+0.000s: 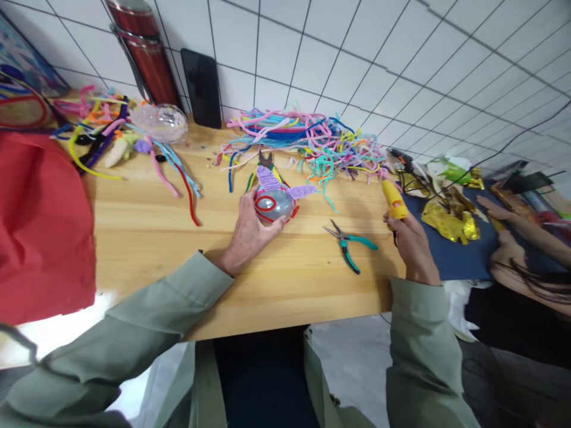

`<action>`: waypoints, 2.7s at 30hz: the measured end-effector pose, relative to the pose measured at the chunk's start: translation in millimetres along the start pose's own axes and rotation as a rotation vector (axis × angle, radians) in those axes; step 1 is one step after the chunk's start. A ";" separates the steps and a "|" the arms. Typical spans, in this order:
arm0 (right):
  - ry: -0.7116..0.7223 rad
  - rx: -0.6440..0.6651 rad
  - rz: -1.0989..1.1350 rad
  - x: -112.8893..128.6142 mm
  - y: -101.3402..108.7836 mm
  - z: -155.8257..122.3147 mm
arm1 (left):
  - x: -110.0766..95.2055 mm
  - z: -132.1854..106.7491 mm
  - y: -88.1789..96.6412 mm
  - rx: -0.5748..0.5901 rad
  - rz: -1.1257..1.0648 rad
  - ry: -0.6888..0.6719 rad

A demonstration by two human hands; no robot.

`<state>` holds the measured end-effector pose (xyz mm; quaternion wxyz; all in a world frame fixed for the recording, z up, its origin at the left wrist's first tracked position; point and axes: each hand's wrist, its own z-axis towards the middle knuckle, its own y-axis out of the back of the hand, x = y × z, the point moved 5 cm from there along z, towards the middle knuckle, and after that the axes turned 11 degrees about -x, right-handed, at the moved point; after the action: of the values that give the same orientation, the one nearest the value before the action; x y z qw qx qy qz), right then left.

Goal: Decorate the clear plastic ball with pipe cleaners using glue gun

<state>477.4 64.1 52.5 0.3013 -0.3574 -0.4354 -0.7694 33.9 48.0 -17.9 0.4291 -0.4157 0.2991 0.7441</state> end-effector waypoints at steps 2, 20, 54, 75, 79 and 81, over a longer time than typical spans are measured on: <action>0.041 -0.011 -0.249 -21.9 -1.3 8.6 | 0.7 0.6 0.4 -0.003 -0.007 0.009; 0.675 -0.067 -0.135 147.1 -114.2 -78.5 | 5.8 4.7 -5.0 0.088 -0.207 0.262; 0.783 -0.134 -0.076 165.6 -180.0 -102.1 | 1.7 -0.9 -5.3 0.128 -0.164 0.220; 0.607 -0.042 0.093 159.7 -178.5 -105.8 | 3.4 -3.9 -7.4 0.132 -0.221 0.305; 0.455 0.021 0.148 152.3 -180.2 -102.8 | 1.8 -3.3 -7.3 0.139 -0.229 0.294; 0.420 0.030 0.167 150.6 -180.3 -102.1 | 1.0 -2.9 -7.0 0.151 -0.224 0.286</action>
<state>223.5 29.9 55.6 0.4532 -0.2196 -0.3436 -0.7927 41.0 49.2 -20.8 0.4921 -0.5145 0.3637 0.6007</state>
